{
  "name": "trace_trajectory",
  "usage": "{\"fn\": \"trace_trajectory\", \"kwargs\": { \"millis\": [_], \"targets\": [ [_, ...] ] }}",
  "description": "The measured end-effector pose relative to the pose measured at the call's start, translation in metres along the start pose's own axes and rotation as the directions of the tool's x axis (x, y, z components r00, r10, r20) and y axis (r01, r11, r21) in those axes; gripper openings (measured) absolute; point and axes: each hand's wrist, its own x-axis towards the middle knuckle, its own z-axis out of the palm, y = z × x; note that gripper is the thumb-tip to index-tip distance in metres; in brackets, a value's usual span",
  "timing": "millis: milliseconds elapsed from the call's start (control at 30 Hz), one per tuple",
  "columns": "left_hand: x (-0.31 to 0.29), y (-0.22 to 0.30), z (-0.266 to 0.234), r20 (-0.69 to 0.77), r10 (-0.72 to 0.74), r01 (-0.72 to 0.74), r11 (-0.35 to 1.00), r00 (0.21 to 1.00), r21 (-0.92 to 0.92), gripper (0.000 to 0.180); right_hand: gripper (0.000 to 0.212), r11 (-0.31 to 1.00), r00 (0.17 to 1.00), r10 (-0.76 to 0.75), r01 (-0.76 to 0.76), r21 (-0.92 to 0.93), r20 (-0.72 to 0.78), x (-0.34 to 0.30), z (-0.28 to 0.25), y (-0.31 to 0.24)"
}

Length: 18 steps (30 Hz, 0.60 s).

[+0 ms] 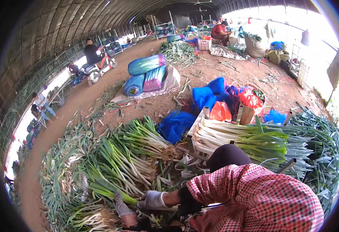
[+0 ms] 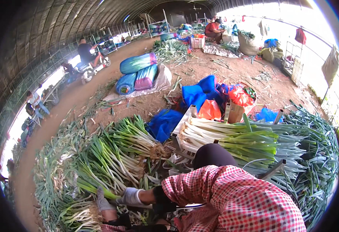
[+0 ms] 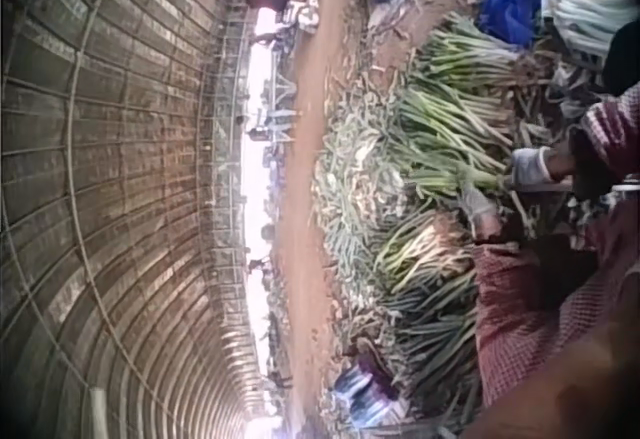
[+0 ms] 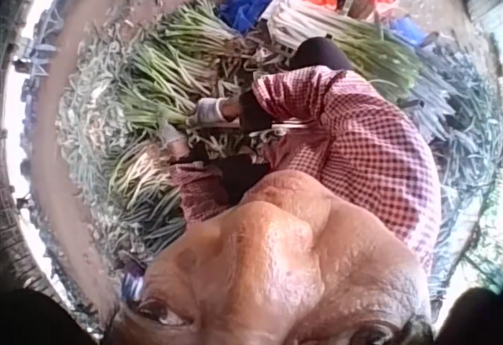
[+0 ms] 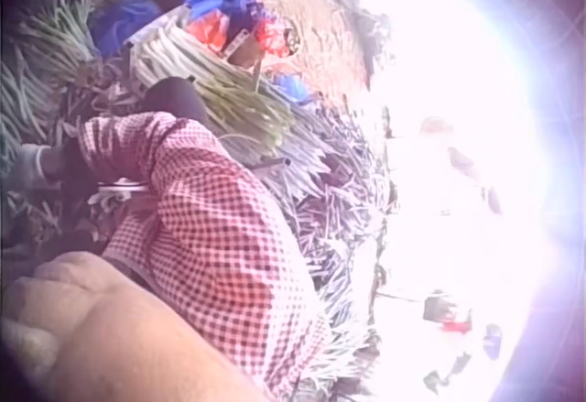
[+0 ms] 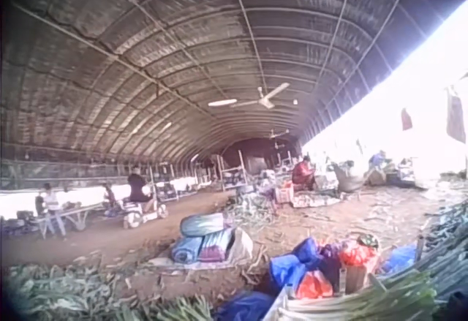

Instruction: Peeling the outer layer of leeks and placing the cleaned vegetables into a metal sorting frame.

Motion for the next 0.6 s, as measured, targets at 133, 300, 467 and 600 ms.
{"fn": "trace_trajectory", "kwargs": {
  "millis": [133,300,467,600],
  "targets": [
    [0.001,0.001,0.028,0.118,-0.025,0.045,0.983,0.993,-0.175,0.038,0.035,0.99,0.99,-0.055,0.071,0.12,-0.133,0.009,-0.008,0.009],
    [0.015,0.015,0.002,0.284,0.213,-0.14,0.957,0.935,-0.255,0.024,0.026,0.964,0.897,-0.256,0.263,-0.029,-0.362,0.005,-0.016,0.002],
    [0.073,0.037,-0.036,0.509,0.268,0.172,0.731,0.818,-0.661,0.02,0.021,0.819,0.81,-0.567,0.574,0.006,-0.151,-0.005,-0.053,0.004],
    [0.071,0.063,-0.056,0.472,0.324,0.207,0.601,0.82,-0.772,0.019,0.025,0.694,0.926,-0.368,0.332,0.639,-0.082,-0.029,-0.061,0.004]
  ]
}}
